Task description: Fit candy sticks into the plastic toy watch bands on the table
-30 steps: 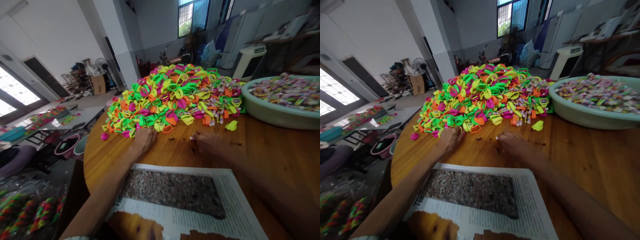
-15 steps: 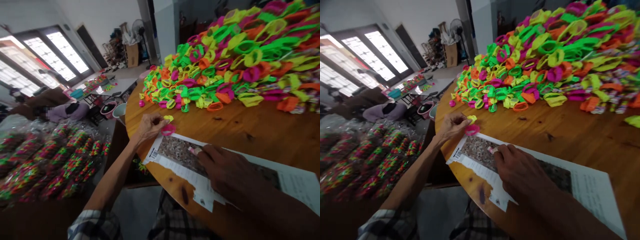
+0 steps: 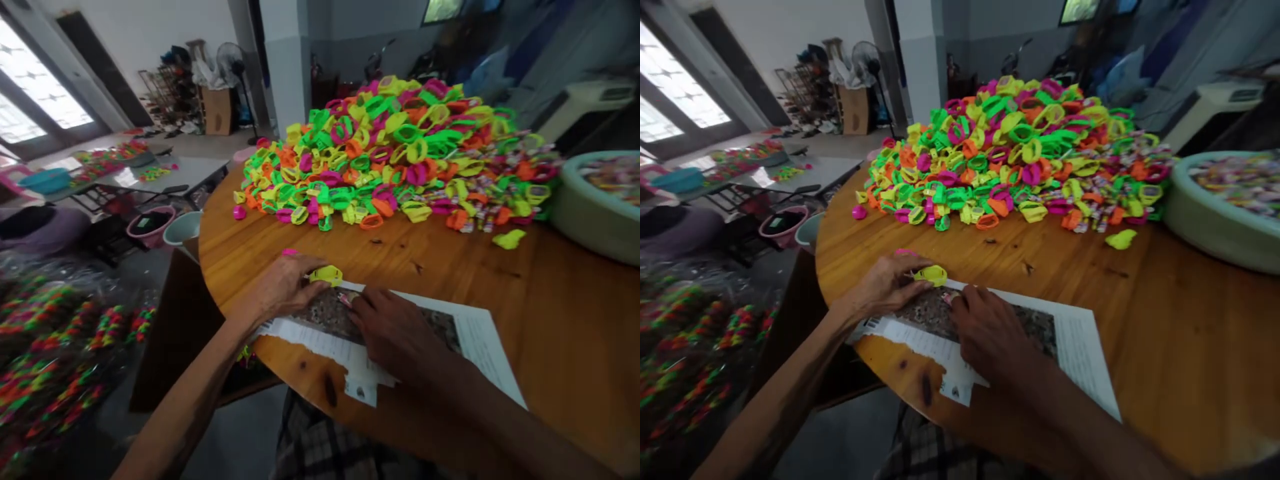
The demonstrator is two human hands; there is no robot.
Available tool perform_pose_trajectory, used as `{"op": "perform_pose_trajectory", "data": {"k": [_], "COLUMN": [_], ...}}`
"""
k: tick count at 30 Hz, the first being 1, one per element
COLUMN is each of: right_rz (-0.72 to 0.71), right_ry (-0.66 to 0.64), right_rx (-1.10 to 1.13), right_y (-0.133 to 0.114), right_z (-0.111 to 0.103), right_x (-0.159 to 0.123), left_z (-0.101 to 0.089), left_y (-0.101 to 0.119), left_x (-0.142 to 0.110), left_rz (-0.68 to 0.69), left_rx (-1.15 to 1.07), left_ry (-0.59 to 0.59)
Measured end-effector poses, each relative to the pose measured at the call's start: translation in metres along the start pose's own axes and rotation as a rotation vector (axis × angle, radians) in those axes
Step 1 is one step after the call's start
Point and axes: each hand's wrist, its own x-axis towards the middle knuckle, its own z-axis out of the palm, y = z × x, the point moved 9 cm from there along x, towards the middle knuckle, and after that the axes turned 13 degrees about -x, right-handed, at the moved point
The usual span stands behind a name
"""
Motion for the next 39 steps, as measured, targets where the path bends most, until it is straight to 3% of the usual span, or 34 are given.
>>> {"op": "perform_pose_trajectory", "data": {"k": [4,9,16,26,34,39], "right_rz": [0.041,0.170,0.207,0.147,0.102,0.072], "right_ry": [-0.034,0.042,0.088,0.065,-0.052,0.044], "right_rx": [0.042,0.164,0.207,0.166,0.017,-0.062], "right_y": [0.006,0.025,0.032,0.027,0.016,0.008], "right_z": [0.001,-0.005,-0.004,-0.006,-0.002,-0.009], "right_x": [-0.006,-0.013,-0.015,-0.015,-0.011,-0.008], "left_z": [0.013,0.025,0.040,0.044,0.043,0.045], "left_y": [0.001,0.012,0.014,0.011,0.011,0.009], "left_x": [0.003,0.008,0.012,0.010,0.006,0.004], "left_rz": [0.047,0.105,0.082,0.049,0.097,0.109], "left_rx": [0.035,0.017,-0.029,-0.034,-0.018,-0.034], "left_ry": [-0.014,-0.036,-0.084,-0.058,-0.030,-0.012]}}
